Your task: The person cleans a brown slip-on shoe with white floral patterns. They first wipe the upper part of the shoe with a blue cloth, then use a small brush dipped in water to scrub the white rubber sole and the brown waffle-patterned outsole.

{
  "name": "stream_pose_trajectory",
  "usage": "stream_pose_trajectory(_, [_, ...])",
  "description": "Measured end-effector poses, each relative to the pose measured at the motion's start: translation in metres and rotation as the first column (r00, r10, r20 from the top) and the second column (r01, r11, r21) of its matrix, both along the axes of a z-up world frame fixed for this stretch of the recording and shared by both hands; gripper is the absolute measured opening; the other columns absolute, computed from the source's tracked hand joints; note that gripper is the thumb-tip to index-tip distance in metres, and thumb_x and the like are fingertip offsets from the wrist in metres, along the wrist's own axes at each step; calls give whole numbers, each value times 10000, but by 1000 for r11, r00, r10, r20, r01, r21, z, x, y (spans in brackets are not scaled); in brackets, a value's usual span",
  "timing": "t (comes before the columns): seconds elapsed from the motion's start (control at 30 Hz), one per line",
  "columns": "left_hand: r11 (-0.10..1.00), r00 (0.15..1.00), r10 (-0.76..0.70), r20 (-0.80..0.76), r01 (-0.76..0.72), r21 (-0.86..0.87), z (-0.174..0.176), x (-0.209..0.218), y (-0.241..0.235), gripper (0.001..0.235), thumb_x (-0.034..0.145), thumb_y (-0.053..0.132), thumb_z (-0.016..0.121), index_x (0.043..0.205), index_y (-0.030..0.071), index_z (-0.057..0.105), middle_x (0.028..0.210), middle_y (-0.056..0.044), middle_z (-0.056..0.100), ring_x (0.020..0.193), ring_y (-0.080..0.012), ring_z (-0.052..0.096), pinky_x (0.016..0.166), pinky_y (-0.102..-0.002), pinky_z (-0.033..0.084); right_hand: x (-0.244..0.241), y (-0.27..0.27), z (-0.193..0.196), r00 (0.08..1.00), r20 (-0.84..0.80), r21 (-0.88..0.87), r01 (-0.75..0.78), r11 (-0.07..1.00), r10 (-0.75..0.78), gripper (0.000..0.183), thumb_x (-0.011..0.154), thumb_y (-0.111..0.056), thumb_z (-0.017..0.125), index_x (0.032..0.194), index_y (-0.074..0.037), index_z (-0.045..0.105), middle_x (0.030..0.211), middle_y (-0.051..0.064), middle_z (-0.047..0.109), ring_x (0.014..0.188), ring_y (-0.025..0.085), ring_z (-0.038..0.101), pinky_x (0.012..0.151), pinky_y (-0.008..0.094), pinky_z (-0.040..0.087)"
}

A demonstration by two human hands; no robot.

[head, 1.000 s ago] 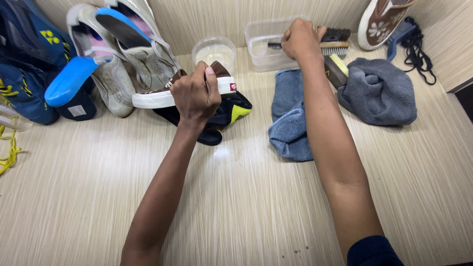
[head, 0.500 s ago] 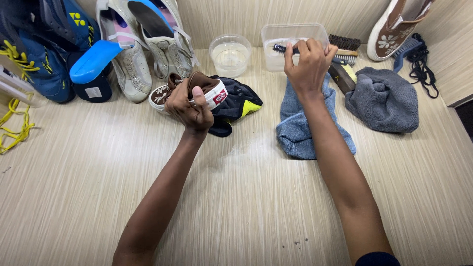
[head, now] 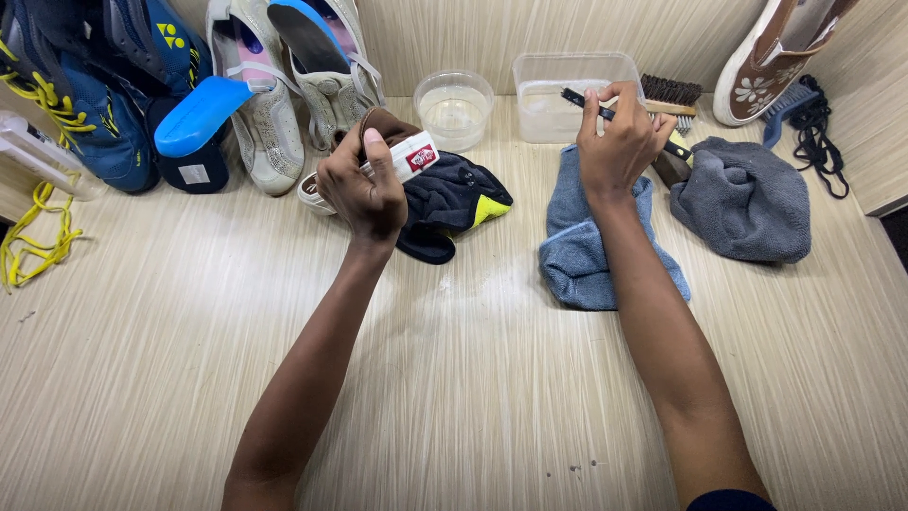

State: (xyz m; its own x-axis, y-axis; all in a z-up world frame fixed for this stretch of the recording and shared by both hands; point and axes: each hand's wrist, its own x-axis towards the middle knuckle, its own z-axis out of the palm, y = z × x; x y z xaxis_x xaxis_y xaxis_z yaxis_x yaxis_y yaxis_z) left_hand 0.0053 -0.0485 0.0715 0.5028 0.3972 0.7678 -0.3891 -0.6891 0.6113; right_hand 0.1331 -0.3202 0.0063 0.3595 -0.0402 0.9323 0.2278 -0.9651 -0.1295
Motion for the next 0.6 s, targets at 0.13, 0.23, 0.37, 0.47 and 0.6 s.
stream_pose_trajectory(0.13, [996, 994, -88, -60, 86, -34, 24, -2, -1, 484, 1023, 285, 359, 783, 173, 765, 740, 55, 777, 638, -160, 701, 623, -328, 472, 2, -3, -5, 995, -96, 26, 11, 1000, -9, 301, 1057, -294, 767, 940, -173, 516, 699, -65, 562, 539, 178, 436, 824, 350, 345])
stream_pose_trajectory(0.23, [995, 982, -98, -163, 95, -22, 28, 1, 0, 463, 1018, 297, 377, 813, 205, 782, 787, 61, 792, 699, -173, 727, 645, -348, 478, -2, -4, -1, 996, -90, 17, 18, 1000, -17, 285, 1013, -226, 745, 910, -171, 485, 717, -66, 521, 549, 179, 432, 808, 353, 350])
stream_pose_trajectory(0.37, [997, 966, -71, -250, 73, -4, 31, 7, 2, 466, 1001, 341, 383, 826, 271, 809, 771, 86, 791, 720, -169, 717, 643, -354, 467, 1, -5, -3, 998, -53, 45, 37, 998, -35, 155, 932, -141, 661, 896, -151, 511, 703, -44, 535, 531, 187, 421, 725, 341, 315])
stream_pose_trajectory(0.47, [998, 956, -62, -288, 59, -18, 32, 12, -2, 486, 992, 391, 388, 801, 275, 820, 689, 89, 742, 648, -146, 675, 581, -343, 447, 0, -7, -4, 997, -61, 51, 49, 997, -45, 174, 919, -154, 663, 884, -161, 493, 687, -47, 532, 531, 196, 424, 746, 343, 325])
stream_pose_trajectory(0.6, [1000, 929, 6, -371, -5, 4, 23, 28, -7, 499, 1004, 459, 448, 623, 162, 574, 553, 24, 453, 564, -203, 512, 550, -422, 373, 0, -7, -4, 998, -53, 91, 34, 995, -30, 188, 917, -161, 675, 866, -164, 495, 710, -58, 555, 540, 181, 439, 762, 346, 342])
